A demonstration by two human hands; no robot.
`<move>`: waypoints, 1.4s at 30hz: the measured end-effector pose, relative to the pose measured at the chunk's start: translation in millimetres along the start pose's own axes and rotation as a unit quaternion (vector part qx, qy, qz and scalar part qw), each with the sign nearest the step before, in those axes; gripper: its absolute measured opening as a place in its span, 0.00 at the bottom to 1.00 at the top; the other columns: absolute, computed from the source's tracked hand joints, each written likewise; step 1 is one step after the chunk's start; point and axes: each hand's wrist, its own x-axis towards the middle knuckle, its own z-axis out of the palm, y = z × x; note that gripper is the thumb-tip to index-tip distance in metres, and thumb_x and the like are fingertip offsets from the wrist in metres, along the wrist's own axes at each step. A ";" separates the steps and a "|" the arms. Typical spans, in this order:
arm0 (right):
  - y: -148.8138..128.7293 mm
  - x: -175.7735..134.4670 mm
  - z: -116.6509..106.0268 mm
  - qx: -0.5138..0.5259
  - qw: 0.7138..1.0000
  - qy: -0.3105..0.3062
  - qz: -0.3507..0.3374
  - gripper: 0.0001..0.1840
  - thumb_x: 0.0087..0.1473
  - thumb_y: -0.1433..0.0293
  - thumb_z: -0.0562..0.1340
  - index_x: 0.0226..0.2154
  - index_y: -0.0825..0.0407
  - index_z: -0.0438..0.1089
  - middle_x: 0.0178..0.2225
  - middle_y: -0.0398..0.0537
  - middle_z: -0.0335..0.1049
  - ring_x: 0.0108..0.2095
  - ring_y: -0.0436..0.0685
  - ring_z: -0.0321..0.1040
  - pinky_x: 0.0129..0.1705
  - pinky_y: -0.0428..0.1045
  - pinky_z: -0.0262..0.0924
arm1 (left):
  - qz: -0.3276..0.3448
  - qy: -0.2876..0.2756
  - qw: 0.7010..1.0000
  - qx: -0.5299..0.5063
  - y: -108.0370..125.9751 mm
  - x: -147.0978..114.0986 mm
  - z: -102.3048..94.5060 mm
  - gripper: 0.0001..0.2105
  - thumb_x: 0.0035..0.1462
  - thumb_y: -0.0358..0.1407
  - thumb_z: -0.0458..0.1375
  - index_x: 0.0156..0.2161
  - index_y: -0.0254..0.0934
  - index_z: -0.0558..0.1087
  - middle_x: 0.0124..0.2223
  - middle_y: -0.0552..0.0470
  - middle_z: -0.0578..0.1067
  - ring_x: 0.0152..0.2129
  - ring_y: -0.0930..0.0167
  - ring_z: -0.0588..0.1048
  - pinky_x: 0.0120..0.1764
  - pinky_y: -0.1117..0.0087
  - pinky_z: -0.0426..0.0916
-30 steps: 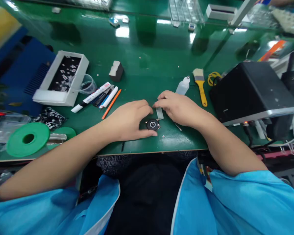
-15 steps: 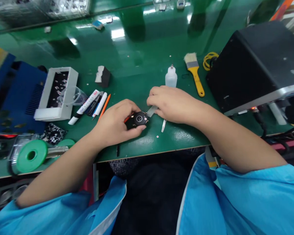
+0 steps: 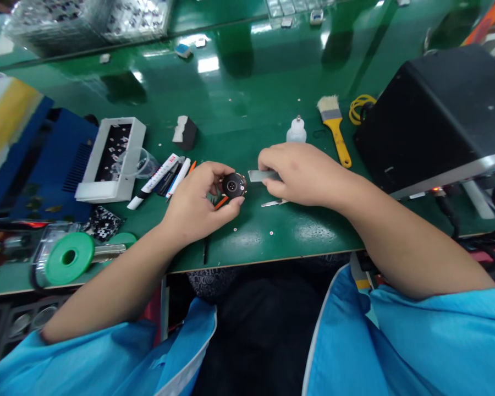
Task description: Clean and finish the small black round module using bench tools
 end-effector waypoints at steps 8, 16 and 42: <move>-3.2 -1.2 -3.1 0.065 0.997 0.009 -0.042 0.09 0.59 0.71 0.64 0.43 0.48 0.77 0.36 0.44 0.78 0.34 0.55 0.67 0.38 0.51 0.55 | -0.019 0.011 1.000 0.012 0.0 -0.3 0.5 0.17 0.63 0.35 0.64 0.56 0.37 0.71 0.48 0.46 0.79 0.39 0.67 0.76 0.44 0.62 0.77; -3.1 -0.6 -1.4 0.068 0.994 0.025 -0.077 0.10 0.62 0.69 0.63 0.44 0.49 0.78 0.37 0.45 0.78 0.35 0.55 0.68 0.40 0.51 0.56 | -0.001 0.023 1.000 0.002 -1.0 -0.6 2.3 0.16 0.63 0.34 0.63 0.55 0.36 0.71 0.48 0.46 0.79 0.40 0.67 0.78 0.43 0.64 0.76; -4.0 -2.2 -2.6 0.091 0.993 0.014 -0.076 0.13 0.69 0.64 0.62 0.48 0.45 0.82 0.43 0.47 0.83 0.43 0.59 0.77 0.44 0.54 0.64 | -0.002 0.037 0.999 0.035 3.6 -3.8 2.4 0.15 0.61 0.35 0.65 0.53 0.35 0.75 0.43 0.47 0.81 0.38 0.66 0.80 0.45 0.63 0.78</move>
